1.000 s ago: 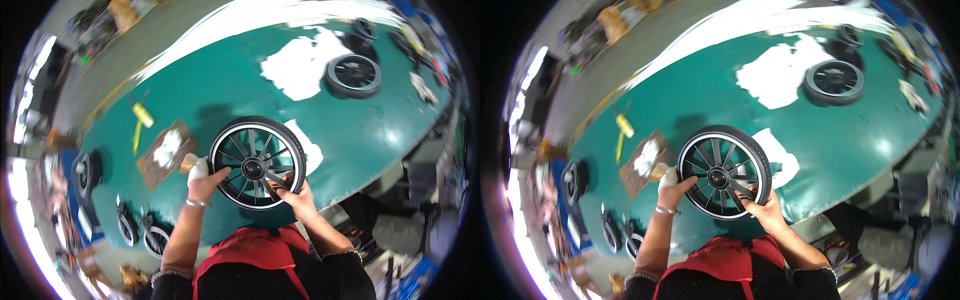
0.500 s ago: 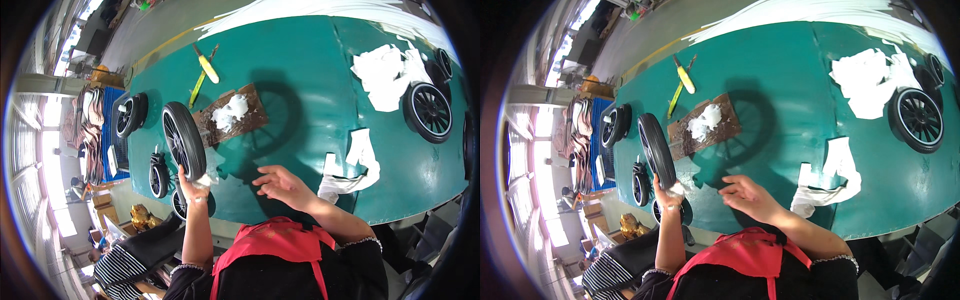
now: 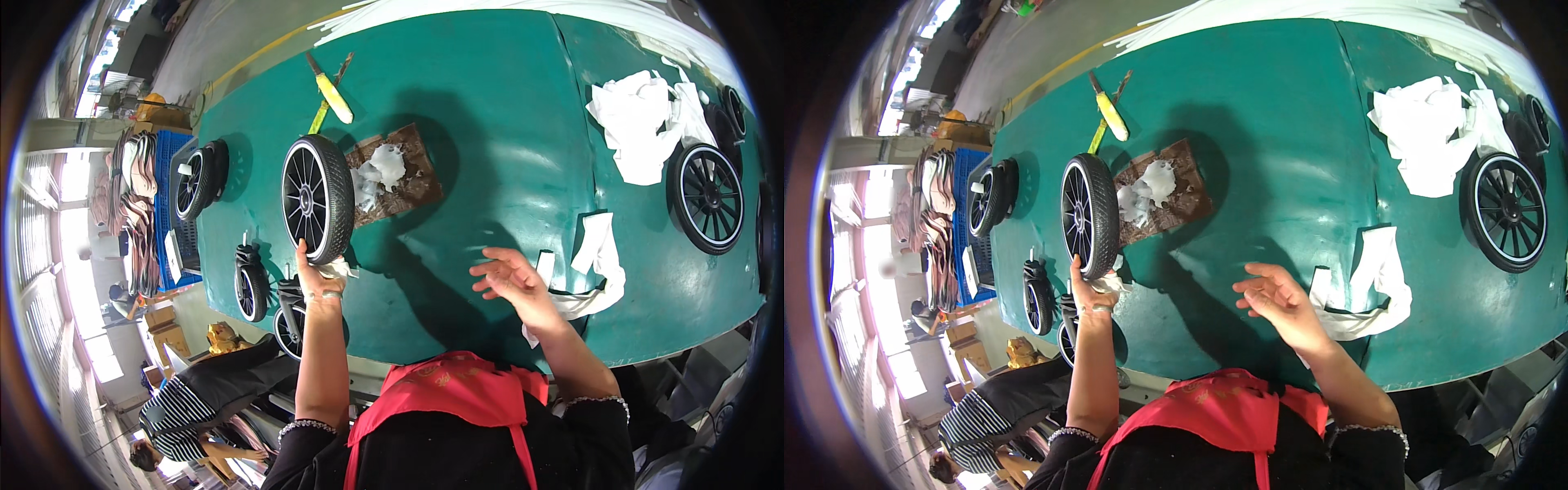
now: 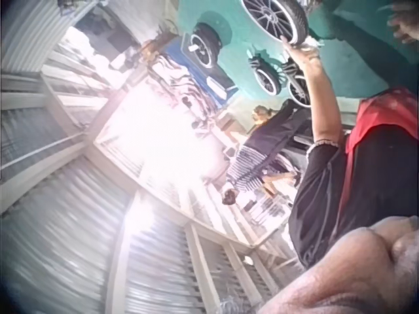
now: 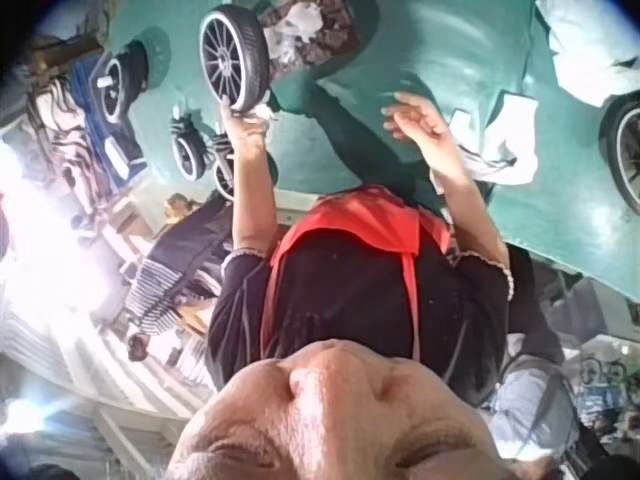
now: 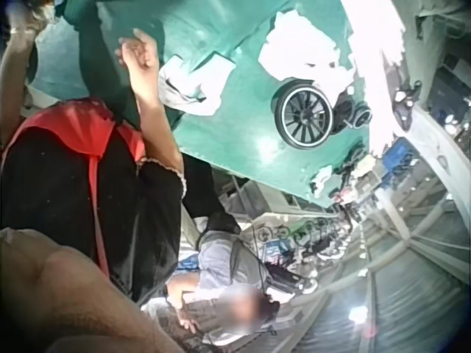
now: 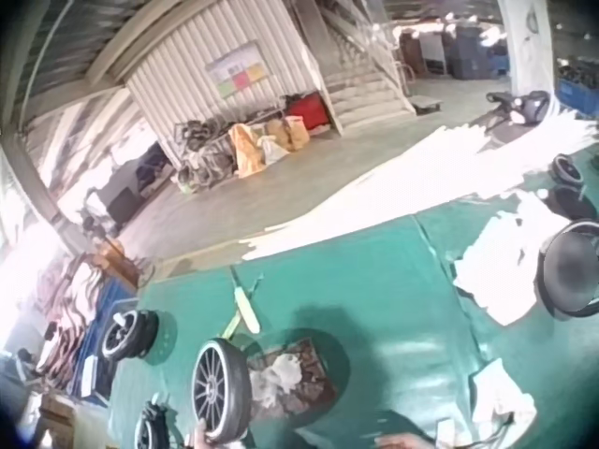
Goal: The person assembles small wheels by attaching foam inserts to the hubs and mounting tires onto the rims. The person wipes the wheels with a cloth and places them on the table or a nearby surface.
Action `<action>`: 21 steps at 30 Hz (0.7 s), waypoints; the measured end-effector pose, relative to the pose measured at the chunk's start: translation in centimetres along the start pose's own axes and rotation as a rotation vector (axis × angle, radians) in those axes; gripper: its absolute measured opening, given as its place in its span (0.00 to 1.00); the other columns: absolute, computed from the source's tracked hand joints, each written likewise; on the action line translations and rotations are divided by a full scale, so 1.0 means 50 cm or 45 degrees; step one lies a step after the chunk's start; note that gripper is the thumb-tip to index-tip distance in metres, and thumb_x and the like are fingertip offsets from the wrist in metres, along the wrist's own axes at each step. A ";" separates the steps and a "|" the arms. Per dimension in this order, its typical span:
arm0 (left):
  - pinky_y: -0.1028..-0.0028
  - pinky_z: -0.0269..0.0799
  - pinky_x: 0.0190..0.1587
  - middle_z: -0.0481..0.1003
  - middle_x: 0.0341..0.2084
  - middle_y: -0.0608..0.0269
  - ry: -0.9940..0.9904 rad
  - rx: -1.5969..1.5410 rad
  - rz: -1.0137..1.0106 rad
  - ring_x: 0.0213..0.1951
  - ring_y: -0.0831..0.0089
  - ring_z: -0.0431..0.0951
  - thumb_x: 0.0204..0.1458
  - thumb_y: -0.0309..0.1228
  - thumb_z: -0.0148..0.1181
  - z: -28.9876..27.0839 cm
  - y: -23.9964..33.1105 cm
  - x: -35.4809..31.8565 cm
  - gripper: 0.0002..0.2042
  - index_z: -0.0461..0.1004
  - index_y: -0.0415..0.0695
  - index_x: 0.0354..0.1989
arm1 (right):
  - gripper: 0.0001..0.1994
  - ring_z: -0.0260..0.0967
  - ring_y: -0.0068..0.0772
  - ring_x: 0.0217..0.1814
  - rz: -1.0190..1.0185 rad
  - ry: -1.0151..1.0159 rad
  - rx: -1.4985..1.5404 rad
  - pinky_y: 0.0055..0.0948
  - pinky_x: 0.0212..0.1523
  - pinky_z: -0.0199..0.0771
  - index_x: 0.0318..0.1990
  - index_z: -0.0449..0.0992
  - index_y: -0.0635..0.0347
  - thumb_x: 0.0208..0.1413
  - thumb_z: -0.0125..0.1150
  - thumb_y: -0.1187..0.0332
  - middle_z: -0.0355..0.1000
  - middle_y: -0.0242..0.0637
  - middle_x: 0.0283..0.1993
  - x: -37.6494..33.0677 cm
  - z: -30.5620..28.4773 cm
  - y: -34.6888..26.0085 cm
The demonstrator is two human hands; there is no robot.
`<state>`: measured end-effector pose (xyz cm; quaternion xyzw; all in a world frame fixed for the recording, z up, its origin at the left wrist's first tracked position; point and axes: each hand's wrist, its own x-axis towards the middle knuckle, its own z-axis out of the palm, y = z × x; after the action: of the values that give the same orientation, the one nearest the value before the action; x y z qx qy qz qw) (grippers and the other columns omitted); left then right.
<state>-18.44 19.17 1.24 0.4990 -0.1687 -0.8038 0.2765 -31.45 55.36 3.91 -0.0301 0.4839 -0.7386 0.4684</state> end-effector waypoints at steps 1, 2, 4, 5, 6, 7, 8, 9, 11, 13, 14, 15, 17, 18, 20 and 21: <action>0.65 0.81 0.38 0.82 0.35 0.56 0.015 0.015 0.010 0.34 0.62 0.83 0.53 0.44 0.63 -0.003 0.005 -0.003 0.17 0.77 0.40 0.39 | 0.21 0.74 0.28 0.50 -0.017 0.019 -0.006 0.27 0.48 0.71 0.64 0.63 0.54 0.65 0.57 0.67 0.73 0.37 0.54 -0.002 -0.012 -0.005; 0.64 0.81 0.38 0.82 0.36 0.56 0.029 0.030 0.016 0.34 0.60 0.83 0.53 0.45 0.63 -0.005 0.008 -0.007 0.19 0.77 0.40 0.40 | 0.21 0.74 0.28 0.50 -0.060 0.049 -0.005 0.27 0.48 0.72 0.64 0.63 0.55 0.65 0.57 0.68 0.73 0.37 0.54 -0.006 -0.031 -0.007; 0.63 0.80 0.39 0.82 0.38 0.55 0.066 0.053 0.078 0.36 0.59 0.83 0.53 0.46 0.63 -0.015 0.016 -0.020 0.20 0.77 0.40 0.42 | 0.19 0.73 0.28 0.49 -0.214 0.211 -0.032 0.27 0.49 0.72 0.62 0.66 0.58 0.64 0.55 0.71 0.73 0.38 0.54 -0.027 -0.070 -0.052; 0.64 0.80 0.41 0.82 0.39 0.55 0.023 -0.062 0.065 0.37 0.60 0.83 0.54 0.45 0.62 -0.006 0.018 -0.034 0.20 0.77 0.39 0.43 | 0.17 0.72 0.28 0.49 -0.534 0.315 -0.186 0.28 0.50 0.72 0.59 0.69 0.60 0.63 0.55 0.72 0.71 0.38 0.55 -0.038 -0.108 -0.064; 0.64 0.81 0.41 0.82 0.40 0.54 -0.006 -0.137 0.105 0.37 0.60 0.83 0.54 0.44 0.62 -0.012 0.021 -0.049 0.19 0.77 0.39 0.44 | 0.15 0.69 0.29 0.54 -0.628 0.594 -0.336 0.29 0.56 0.69 0.56 0.71 0.61 0.64 0.55 0.72 0.69 0.38 0.58 -0.064 -0.133 -0.108; 0.64 0.81 0.42 0.82 0.40 0.54 -0.041 -0.208 0.146 0.37 0.61 0.83 0.55 0.43 0.62 -0.015 0.024 -0.065 0.19 0.78 0.38 0.44 | 0.15 0.65 0.29 0.59 -0.769 1.009 -0.539 0.31 0.60 0.65 0.57 0.71 0.61 0.63 0.57 0.70 0.69 0.38 0.59 -0.086 -0.171 -0.139; 0.66 0.81 0.42 0.82 0.41 0.53 -0.133 -0.255 0.096 0.38 0.62 0.83 0.55 0.41 0.61 -0.015 0.028 -0.090 0.17 0.78 0.39 0.43 | 0.17 0.61 0.30 0.63 -0.906 1.425 -0.737 0.32 0.63 0.61 0.57 0.71 0.60 0.63 0.59 0.67 0.68 0.37 0.60 -0.108 -0.219 -0.166; 0.69 0.81 0.41 0.81 0.36 0.56 -0.206 -0.229 0.150 0.37 0.66 0.82 0.55 0.41 0.62 -0.030 0.031 -0.110 0.15 0.78 0.40 0.40 | 0.20 0.67 0.31 0.58 -0.978 1.790 -1.213 0.32 0.60 0.66 0.55 0.72 0.66 0.61 0.63 0.62 0.71 0.41 0.57 -0.143 -0.281 -0.203; 0.72 0.79 0.40 0.77 0.31 0.60 -0.433 -0.295 0.011 0.34 0.69 0.79 0.54 0.38 0.63 -0.052 0.043 -0.128 0.13 0.76 0.40 0.36 | 0.31 0.73 0.36 0.48 -1.001 2.247 -1.682 0.38 0.52 0.72 0.53 0.72 0.72 0.54 0.68 0.51 0.74 0.45 0.51 -0.248 -0.521 -0.233; 0.73 0.77 0.41 0.75 0.34 0.60 -0.444 -0.642 -0.258 0.36 0.69 0.78 0.54 0.26 0.61 -0.048 0.038 -0.155 0.08 0.72 0.36 0.39 | 0.38 0.76 0.40 0.41 -0.742 2.595 -1.743 0.42 0.46 0.75 0.50 0.72 0.75 0.47 0.71 0.43 0.77 0.46 0.45 -0.326 -0.718 -0.234; 0.73 0.75 0.42 0.75 0.33 0.64 -0.477 -0.757 -0.368 0.37 0.71 0.77 0.53 0.24 0.59 -0.048 0.035 -0.176 0.09 0.71 0.38 0.42 | 0.39 0.77 0.40 0.39 -0.540 2.651 -1.535 0.42 0.43 0.76 0.47 0.73 0.74 0.44 0.73 0.41 0.77 0.45 0.42 -0.335 -0.774 -0.233; 0.73 0.72 0.43 0.75 0.32 0.68 -0.512 -0.876 -0.483 0.37 0.73 0.77 0.53 0.22 0.57 -0.041 0.029 -0.198 0.10 0.70 0.40 0.44 | 0.40 0.78 0.40 0.38 -0.331 2.689 -1.344 0.42 0.41 0.78 0.45 0.74 0.72 0.41 0.74 0.38 0.78 0.44 0.40 -0.348 -0.830 -0.232; 0.73 0.72 0.43 0.75 0.32 0.68 -0.575 -0.911 -0.524 0.37 0.74 0.77 0.53 0.21 0.56 -0.029 0.023 -0.234 0.11 0.69 0.41 0.45 | 0.34 0.78 0.34 0.37 -0.337 2.154 0.051 0.33 0.35 0.79 0.41 0.76 0.67 0.43 0.73 0.40 0.77 0.42 0.37 -0.359 -0.938 -0.198; 0.73 0.72 0.43 0.75 0.32 0.68 -0.604 -0.925 -0.539 0.37 0.74 0.77 0.53 0.21 0.56 -0.031 0.022 -0.245 0.11 0.70 0.41 0.44 | 0.30 0.78 0.32 0.38 -0.330 1.850 0.209 0.31 0.36 0.80 0.42 0.76 0.63 0.46 0.72 0.42 0.78 0.41 0.38 -0.371 -0.964 -0.182; 0.75 0.74 0.40 0.75 0.31 0.67 -0.637 -0.885 -0.501 0.35 0.71 0.77 0.49 0.22 0.62 -0.044 0.026 -0.272 0.14 0.70 0.40 0.44 | 0.21 0.78 0.29 0.40 -0.342 1.379 0.353 0.25 0.39 0.80 0.45 0.77 0.58 0.55 0.68 0.50 0.79 0.38 0.39 -0.360 -0.958 -0.160; 0.76 0.73 0.39 0.76 0.30 0.68 -0.607 -0.869 -0.462 0.34 0.72 0.77 0.48 0.23 0.62 -0.049 0.032 -0.288 0.14 0.71 0.40 0.45 | 0.17 0.79 0.34 0.40 -0.454 1.407 0.332 0.29 0.39 0.82 0.44 0.76 0.62 0.58 0.65 0.57 0.79 0.41 0.39 -0.332 -0.930 -0.157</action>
<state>-10.75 26.74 11.24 0.2019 0.1371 -0.9413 0.2333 -50.49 99.98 -8.11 0.3357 0.5488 -0.7654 0.0159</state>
